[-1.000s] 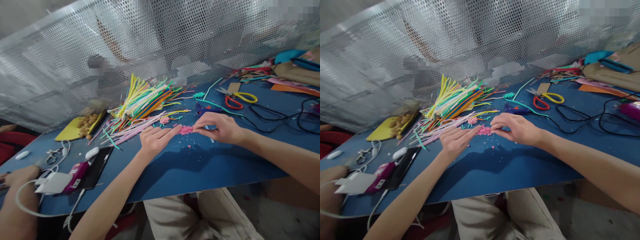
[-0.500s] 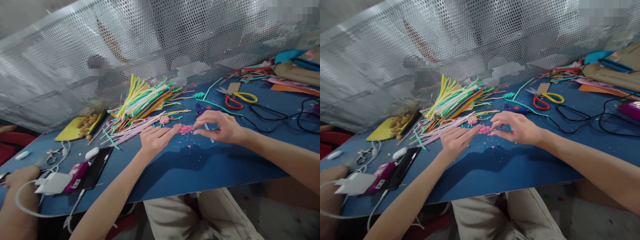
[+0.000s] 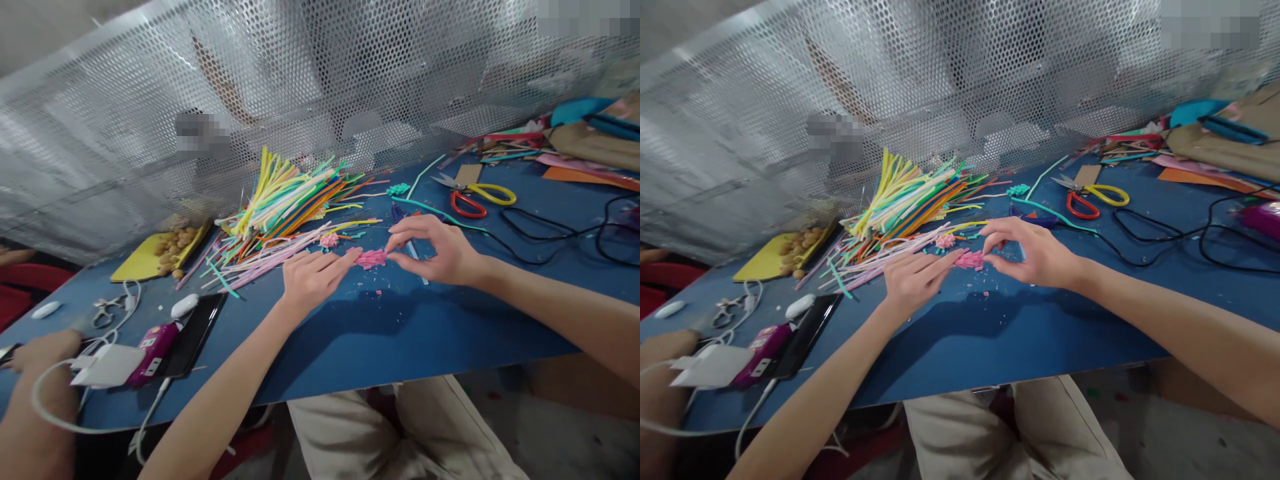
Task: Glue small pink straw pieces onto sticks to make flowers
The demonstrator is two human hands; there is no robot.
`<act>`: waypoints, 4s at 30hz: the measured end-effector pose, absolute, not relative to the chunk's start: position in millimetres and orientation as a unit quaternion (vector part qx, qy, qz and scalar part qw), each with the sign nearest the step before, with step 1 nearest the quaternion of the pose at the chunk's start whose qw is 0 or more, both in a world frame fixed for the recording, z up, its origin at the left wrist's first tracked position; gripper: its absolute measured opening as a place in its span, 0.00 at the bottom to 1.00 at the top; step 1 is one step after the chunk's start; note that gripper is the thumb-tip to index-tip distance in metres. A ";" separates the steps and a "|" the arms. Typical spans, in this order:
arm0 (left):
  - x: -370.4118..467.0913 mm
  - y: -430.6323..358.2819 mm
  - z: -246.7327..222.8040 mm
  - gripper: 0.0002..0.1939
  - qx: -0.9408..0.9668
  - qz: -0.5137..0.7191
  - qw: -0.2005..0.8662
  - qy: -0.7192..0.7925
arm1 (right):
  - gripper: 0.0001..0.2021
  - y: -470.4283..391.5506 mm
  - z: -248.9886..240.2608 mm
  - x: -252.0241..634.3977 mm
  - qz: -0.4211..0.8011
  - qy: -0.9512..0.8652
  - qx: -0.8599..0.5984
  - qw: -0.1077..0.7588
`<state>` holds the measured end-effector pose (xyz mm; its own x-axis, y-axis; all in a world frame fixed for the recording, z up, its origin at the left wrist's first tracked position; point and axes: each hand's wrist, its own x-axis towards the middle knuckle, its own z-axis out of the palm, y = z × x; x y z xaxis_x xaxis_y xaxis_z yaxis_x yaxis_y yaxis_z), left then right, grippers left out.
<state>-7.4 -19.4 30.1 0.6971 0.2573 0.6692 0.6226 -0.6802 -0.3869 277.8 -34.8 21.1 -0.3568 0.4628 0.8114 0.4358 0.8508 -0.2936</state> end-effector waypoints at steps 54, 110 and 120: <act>-10.1 6.3 19.9 0.12 -0.806 -0.169 0.059 -0.564 | 0.03 4.0 8.8 295.8 0.044 -0.793 -0.413 0.446; 2.4 -15.8 22.0 0.03 -0.843 -0.474 0.165 -0.195 | 0.23 -24.0 5.1 289.0 0.346 -0.785 -0.193 0.477; 4.2 -17.2 22.2 0.02 -0.841 -0.484 0.155 -0.185 | 0.19 -27.1 8.1 286.8 0.326 -0.784 -0.206 0.487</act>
